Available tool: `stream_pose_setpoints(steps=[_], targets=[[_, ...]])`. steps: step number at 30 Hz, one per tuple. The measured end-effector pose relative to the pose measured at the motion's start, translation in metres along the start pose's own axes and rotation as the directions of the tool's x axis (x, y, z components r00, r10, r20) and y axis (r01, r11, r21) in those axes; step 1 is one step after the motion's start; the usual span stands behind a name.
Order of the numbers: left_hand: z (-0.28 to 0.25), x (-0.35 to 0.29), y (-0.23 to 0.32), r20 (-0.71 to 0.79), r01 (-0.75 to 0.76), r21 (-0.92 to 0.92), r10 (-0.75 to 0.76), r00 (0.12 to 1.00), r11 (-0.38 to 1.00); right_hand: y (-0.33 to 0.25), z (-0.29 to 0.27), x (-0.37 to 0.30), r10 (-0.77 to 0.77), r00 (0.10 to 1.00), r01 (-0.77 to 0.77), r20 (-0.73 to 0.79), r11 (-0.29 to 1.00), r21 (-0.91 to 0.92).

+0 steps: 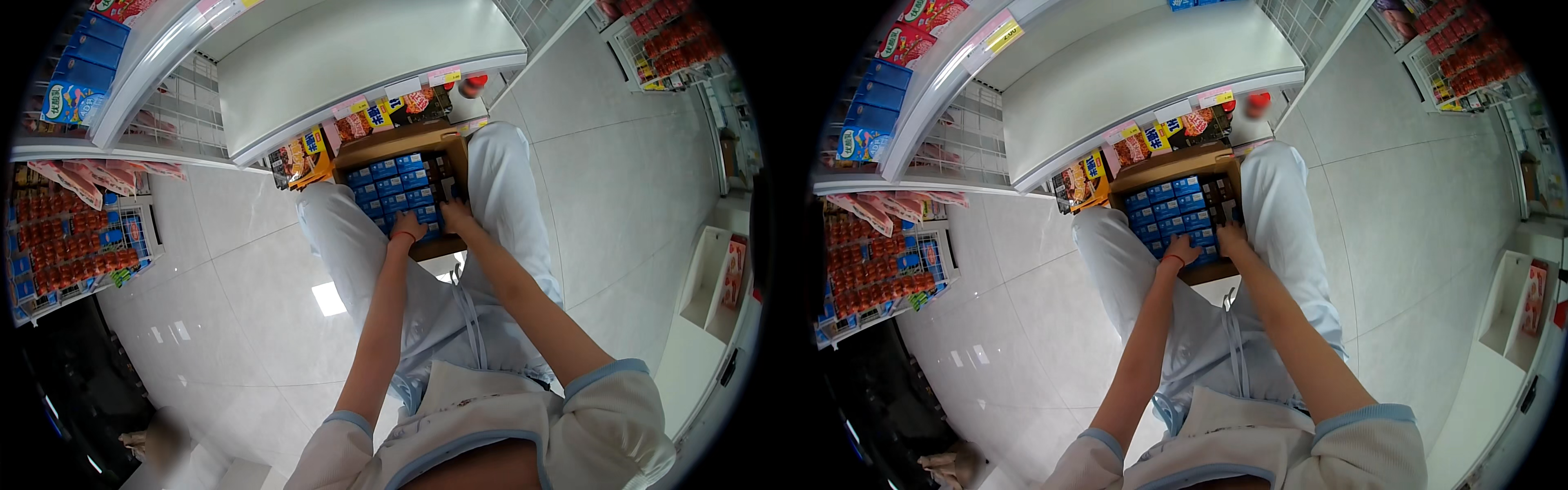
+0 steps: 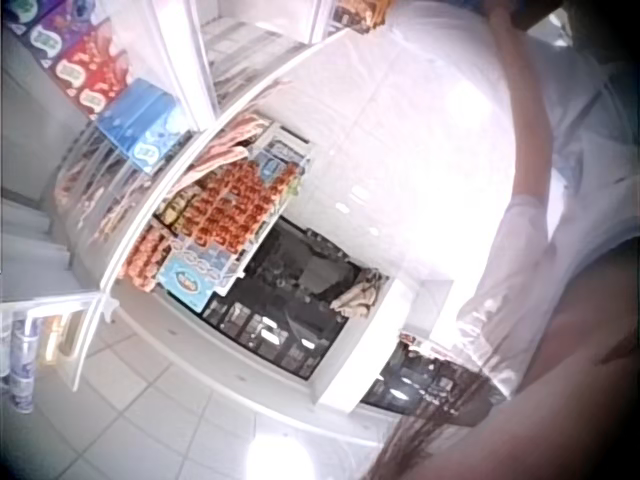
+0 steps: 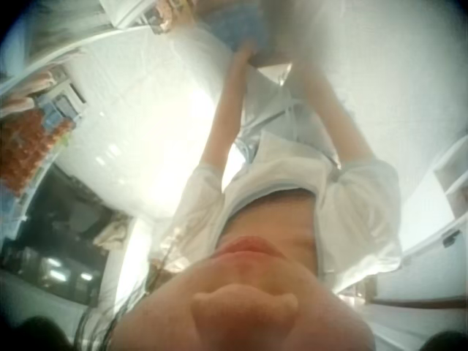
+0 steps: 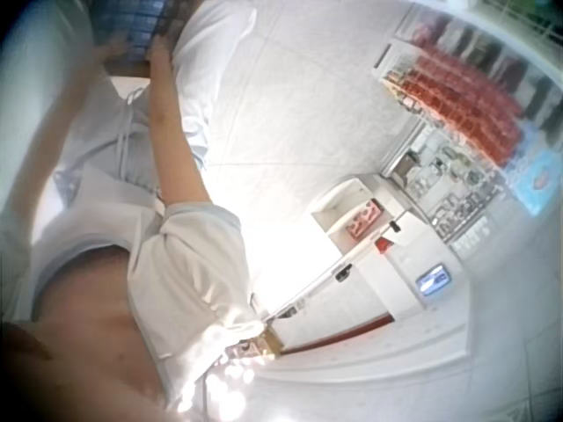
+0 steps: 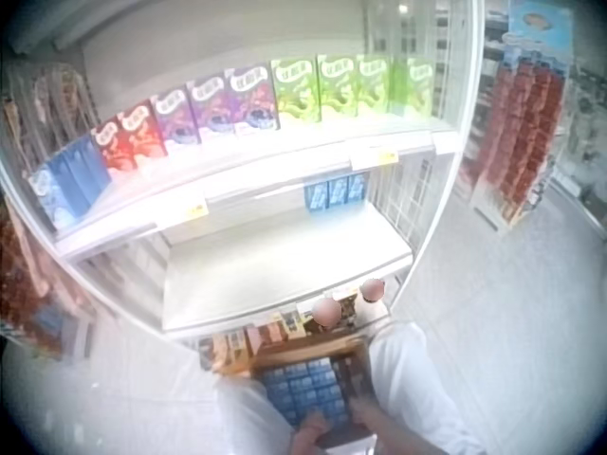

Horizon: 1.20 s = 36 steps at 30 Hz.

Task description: The person sits on the floor in a store aisle and restocks a refrigerated display case. They take blue and purple cartons from a cardboard box on their lap and place them onto the shelf, arranging them in neat rows.

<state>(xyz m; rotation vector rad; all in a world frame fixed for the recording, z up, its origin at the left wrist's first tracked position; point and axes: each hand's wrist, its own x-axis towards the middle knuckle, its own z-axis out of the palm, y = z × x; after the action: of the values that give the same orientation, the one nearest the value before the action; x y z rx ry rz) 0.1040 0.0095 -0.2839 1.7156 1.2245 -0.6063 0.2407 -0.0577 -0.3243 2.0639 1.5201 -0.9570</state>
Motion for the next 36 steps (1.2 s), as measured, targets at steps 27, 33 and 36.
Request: stream_pose_setpoints(steps=[27, 33, 36], targets=[[-0.002, -0.002, -0.003, 0.021, 0.003, 0.011, -0.004, 1.000, 1.000, -0.001, -0.026, -0.019, -0.445, 0.868, 0.330, -0.219, 0.849, -0.413], [0.002, 0.002, -0.002, 0.005, -0.008, 0.008, 0.008, 1.000, 1.000, 0.001, -0.014, -0.012, -0.349, 0.913, 0.275, -0.211, 0.909, -0.313], [0.000, 0.001, 0.000, -0.009, -0.032, -0.009, 0.032, 0.999, 0.999, -0.001, -0.025, -0.016, -0.347, 0.921, 0.295, -0.178, 0.918, -0.265]])
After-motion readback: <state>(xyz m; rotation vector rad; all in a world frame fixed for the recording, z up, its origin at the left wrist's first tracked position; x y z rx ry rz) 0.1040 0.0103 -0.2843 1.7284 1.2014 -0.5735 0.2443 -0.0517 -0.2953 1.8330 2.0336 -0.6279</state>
